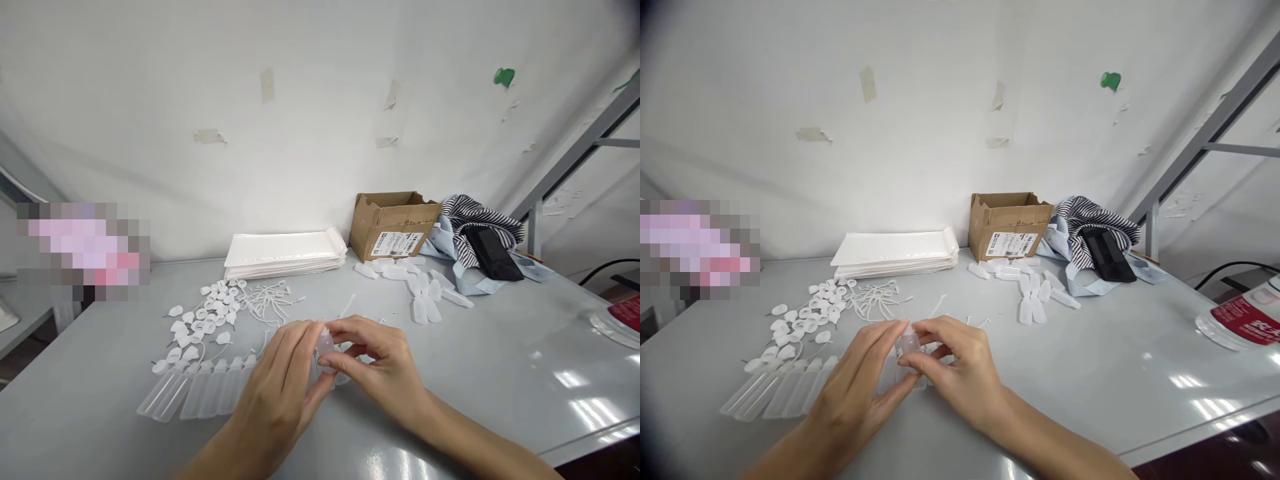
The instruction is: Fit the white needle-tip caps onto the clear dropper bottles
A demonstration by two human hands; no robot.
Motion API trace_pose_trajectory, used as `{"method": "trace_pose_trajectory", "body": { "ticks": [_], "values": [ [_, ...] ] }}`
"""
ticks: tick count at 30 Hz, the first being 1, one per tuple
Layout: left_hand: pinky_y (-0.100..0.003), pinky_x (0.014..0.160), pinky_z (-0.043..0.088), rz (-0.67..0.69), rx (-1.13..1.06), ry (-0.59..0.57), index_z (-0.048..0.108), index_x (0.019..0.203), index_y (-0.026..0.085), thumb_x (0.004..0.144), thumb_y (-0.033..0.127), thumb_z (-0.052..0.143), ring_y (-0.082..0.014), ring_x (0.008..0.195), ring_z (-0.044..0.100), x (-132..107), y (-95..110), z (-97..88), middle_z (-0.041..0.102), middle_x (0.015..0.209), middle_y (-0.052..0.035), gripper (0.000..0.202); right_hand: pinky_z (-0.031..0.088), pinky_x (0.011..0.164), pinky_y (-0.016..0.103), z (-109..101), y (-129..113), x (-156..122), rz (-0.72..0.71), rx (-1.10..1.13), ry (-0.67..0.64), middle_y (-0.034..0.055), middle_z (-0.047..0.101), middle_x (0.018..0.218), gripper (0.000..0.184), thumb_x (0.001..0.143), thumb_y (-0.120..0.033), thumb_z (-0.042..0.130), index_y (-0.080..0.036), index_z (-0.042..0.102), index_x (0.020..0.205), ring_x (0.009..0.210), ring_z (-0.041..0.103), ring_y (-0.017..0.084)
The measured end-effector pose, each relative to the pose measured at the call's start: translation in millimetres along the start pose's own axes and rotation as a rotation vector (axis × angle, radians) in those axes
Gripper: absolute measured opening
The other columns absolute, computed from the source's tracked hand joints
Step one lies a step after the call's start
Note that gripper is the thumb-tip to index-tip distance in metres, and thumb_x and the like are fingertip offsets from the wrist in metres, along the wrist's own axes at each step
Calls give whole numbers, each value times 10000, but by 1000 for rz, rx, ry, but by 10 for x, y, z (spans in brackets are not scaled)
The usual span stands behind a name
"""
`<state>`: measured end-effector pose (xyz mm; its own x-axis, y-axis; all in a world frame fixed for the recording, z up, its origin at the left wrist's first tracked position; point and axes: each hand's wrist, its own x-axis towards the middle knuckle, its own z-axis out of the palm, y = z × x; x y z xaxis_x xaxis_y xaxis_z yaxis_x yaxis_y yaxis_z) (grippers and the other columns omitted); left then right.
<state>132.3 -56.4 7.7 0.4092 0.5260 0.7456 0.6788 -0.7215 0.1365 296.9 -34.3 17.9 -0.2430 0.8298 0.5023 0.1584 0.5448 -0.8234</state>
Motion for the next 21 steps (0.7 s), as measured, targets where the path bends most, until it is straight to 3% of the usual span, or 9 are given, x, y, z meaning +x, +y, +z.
{"method": "trace_pose_trajectory", "body": {
  "ticks": [4, 8, 13, 17, 21],
  "values": [
    [-366, 868, 492, -29, -79, 19, 462, 1235, 4, 837, 10, 591, -236, 1026, 527, 0, -5, -16, 562, 1066, -152, 418, 548, 607, 214, -50, -10, 29, 49, 21, -69, 30, 706, 805, 186, 773, -246, 735, -184, 709, 946, 710, 666, 138],
    [-384, 885, 479, -39, -196, -31, 437, 1257, 79, 827, -1, 573, -240, 1058, 493, 6, -13, -35, 540, 1091, -127, 458, 520, 628, 235, -101, -43, 68, 203, 137, -141, 21, 691, 802, 153, 876, -290, 605, -208, 717, 939, 717, 637, 132],
    [-398, 888, 467, -64, -221, -63, 422, 1279, 138, 837, 20, 567, -249, 1065, 468, 8, -6, -64, 499, 1095, -114, 480, 487, 600, 240, -141, -68, 116, 321, 261, -233, 24, 653, 794, 186, 868, -338, 604, -210, 718, 938, 697, 583, 129],
    [-405, 890, 467, -95, -186, -85, 424, 1281, 163, 842, 59, 574, -264, 1079, 460, 4, -1, -76, 475, 1109, -117, 476, 477, 619, 255, -181, -90, 154, 304, 197, -245, 33, 649, 796, 184, 844, -350, 628, -184, 706, 836, 711, 580, 139],
    [-401, 885, 468, -109, -161, -74, 432, 1246, 174, 835, 81, 581, -263, 1060, 480, 23, 7, -78, 500, 1088, -109, 447, 466, 654, 265, -243, -89, 169, 187, 27, -271, 21, 649, 787, 124, 860, -287, 617, -190, 689, 834, 726, 575, 141]
  ]
}}
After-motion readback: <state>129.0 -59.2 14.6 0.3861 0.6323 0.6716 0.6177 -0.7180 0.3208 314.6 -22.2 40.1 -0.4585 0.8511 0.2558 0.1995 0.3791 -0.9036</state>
